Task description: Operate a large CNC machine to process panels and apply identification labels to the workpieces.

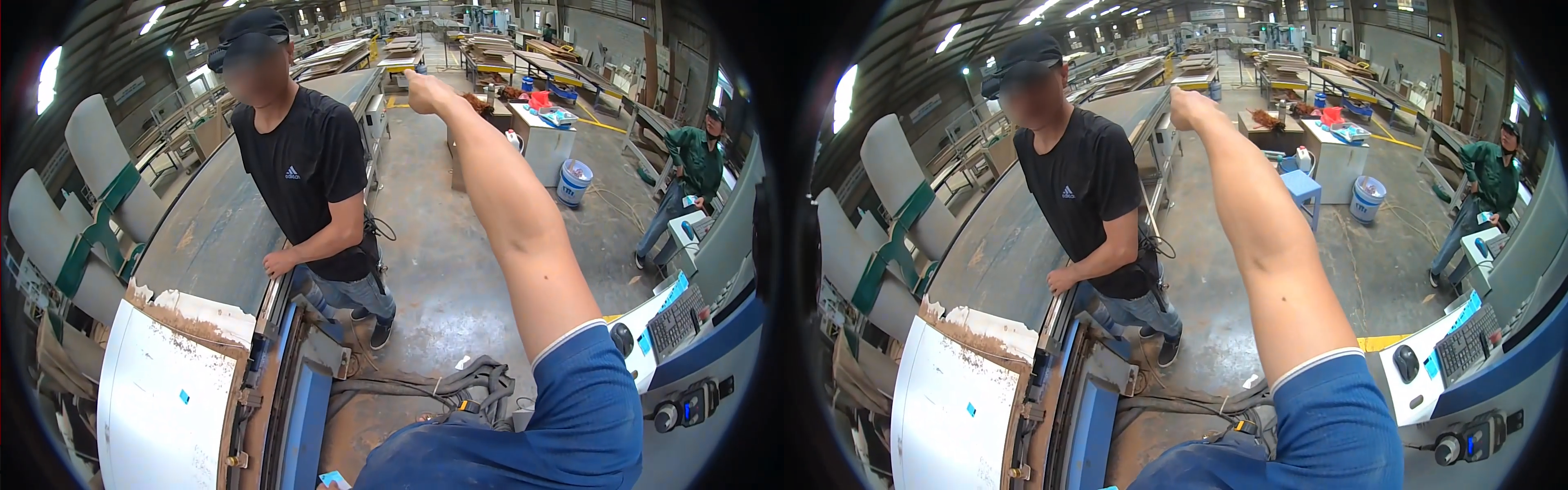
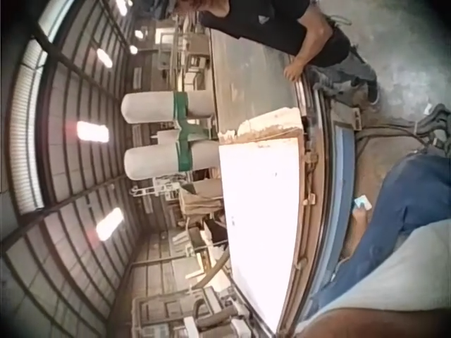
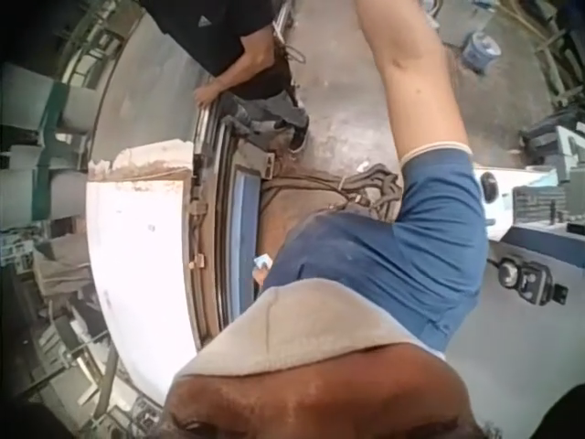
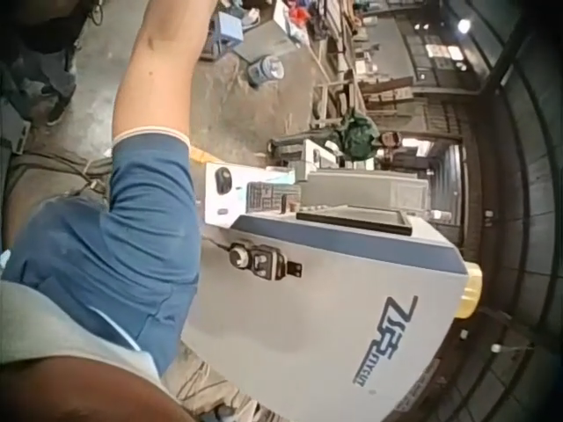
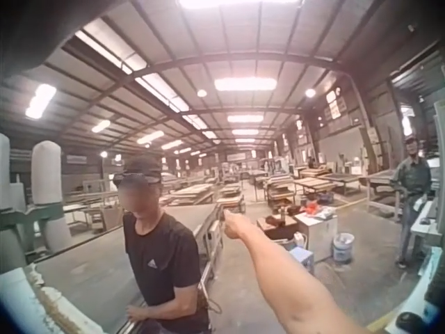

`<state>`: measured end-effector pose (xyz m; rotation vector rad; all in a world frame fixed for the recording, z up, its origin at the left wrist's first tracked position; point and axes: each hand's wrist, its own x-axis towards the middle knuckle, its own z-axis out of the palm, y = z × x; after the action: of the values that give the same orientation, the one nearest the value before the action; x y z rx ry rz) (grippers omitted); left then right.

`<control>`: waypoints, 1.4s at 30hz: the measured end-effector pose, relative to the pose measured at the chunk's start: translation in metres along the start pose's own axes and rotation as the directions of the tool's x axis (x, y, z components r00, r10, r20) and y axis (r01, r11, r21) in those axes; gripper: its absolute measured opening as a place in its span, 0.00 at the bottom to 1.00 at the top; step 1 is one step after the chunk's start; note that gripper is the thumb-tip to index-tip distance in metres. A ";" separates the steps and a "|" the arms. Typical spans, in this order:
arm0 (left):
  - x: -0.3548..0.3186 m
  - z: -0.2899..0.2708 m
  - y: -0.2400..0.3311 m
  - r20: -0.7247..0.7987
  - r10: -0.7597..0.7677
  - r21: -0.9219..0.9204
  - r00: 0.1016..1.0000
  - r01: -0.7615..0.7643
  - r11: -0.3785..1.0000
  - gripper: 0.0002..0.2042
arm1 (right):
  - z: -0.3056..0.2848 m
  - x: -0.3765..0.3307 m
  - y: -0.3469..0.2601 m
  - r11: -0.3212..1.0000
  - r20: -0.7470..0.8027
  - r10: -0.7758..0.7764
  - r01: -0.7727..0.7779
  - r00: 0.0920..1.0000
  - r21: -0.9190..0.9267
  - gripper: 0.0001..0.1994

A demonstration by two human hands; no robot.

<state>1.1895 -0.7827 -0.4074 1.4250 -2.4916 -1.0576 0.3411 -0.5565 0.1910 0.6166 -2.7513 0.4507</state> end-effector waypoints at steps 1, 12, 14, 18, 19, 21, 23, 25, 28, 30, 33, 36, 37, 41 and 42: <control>-0.005 0.004 0.002 0.003 -0.006 0.003 1.000 0.006 1.000 0.16 | 0.000 0.006 -0.004 1.000 -0.006 0.009 -0.009 1.000 0.013 0.27; -0.035 0.029 0.018 -0.014 -0.004 -0.007 1.000 0.004 1.000 0.18 | 0.006 0.033 -0.009 0.999 0.006 -0.023 0.023 1.000 0.024 0.30; -0.040 0.030 0.017 -0.015 0.010 -0.011 1.000 -0.011 1.000 0.18 | 0.005 0.035 -0.007 0.999 0.016 -0.042 0.042 0.999 -0.019 0.30; -0.038 0.036 0.019 -0.011 0.041 -0.023 0.999 -0.041 0.999 0.19 | -0.007 0.031 0.027 0.988 0.058 -0.065 0.072 0.996 -0.138 0.25; -0.034 0.039 0.020 -0.014 0.060 -0.025 0.998 -0.061 0.998 0.19 | -0.013 0.028 0.043 0.978 0.089 -0.034 0.052 0.995 -0.202 0.23; -0.024 0.045 0.023 -0.023 0.095 -0.029 0.995 -0.095 0.995 0.19 | -0.026 0.017 0.084 0.971 0.015 0.075 -0.069 0.997 -0.229 0.20; -0.016 0.050 0.026 -0.027 0.128 -0.025 0.991 -0.129 0.991 0.19 | -0.034 0.008 0.118 0.938 0.028 0.205 -0.189 0.978 -0.292 0.26; -0.012 0.054 0.028 -0.013 0.162 -0.004 0.987 -0.162 0.987 0.19 | -0.025 0.004 0.134 0.966 -0.024 0.138 -0.140 0.990 -0.218 0.28; -0.009 0.058 0.034 -0.045 0.201 0.002 0.978 -0.201 0.979 0.19 | -0.021 -0.006 0.146 0.969 -0.056 0.154 -0.162 0.987 -0.188 0.30; -0.005 0.055 0.038 -0.003 0.178 -0.005 0.984 -0.178 0.984 0.19 | -0.028 -0.012 0.144 0.957 -0.032 0.172 -0.175 0.985 -0.232 0.30; 0.007 0.045 0.048 0.054 0.181 -0.019 0.982 -0.181 0.983 0.18 | -0.050 -0.018 0.125 0.962 -0.013 0.053 -0.054 0.999 -0.267 0.31; 0.015 0.037 0.061 0.088 0.187 -0.030 0.979 -0.185 0.982 0.18 | -0.067 -0.017 0.088 0.971 -0.086 -0.113 0.091 0.990 -0.222 0.25; 0.018 0.036 0.067 0.096 0.184 -0.034 0.978 -0.182 0.983 0.18 | -0.069 -0.014 0.074 0.982 -0.137 -0.089 0.063 0.987 -0.180 0.25; 0.020 0.035 0.084 0.089 0.059 -0.002 0.994 -0.059 0.998 0.17 | -0.065 -0.003 0.031 0.988 -0.105 -0.064 0.048 0.992 -0.145 0.33; 0.018 0.035 0.085 0.092 0.035 0.011 0.995 -0.037 0.999 0.17 | -0.063 0.000 0.027 0.982 -0.049 -0.042 0.032 0.998 -0.188 0.33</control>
<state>1.1037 -0.7508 -0.3870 1.3592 -2.5805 -1.1271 0.3420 -0.5112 0.2416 0.5978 -2.6867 0.1936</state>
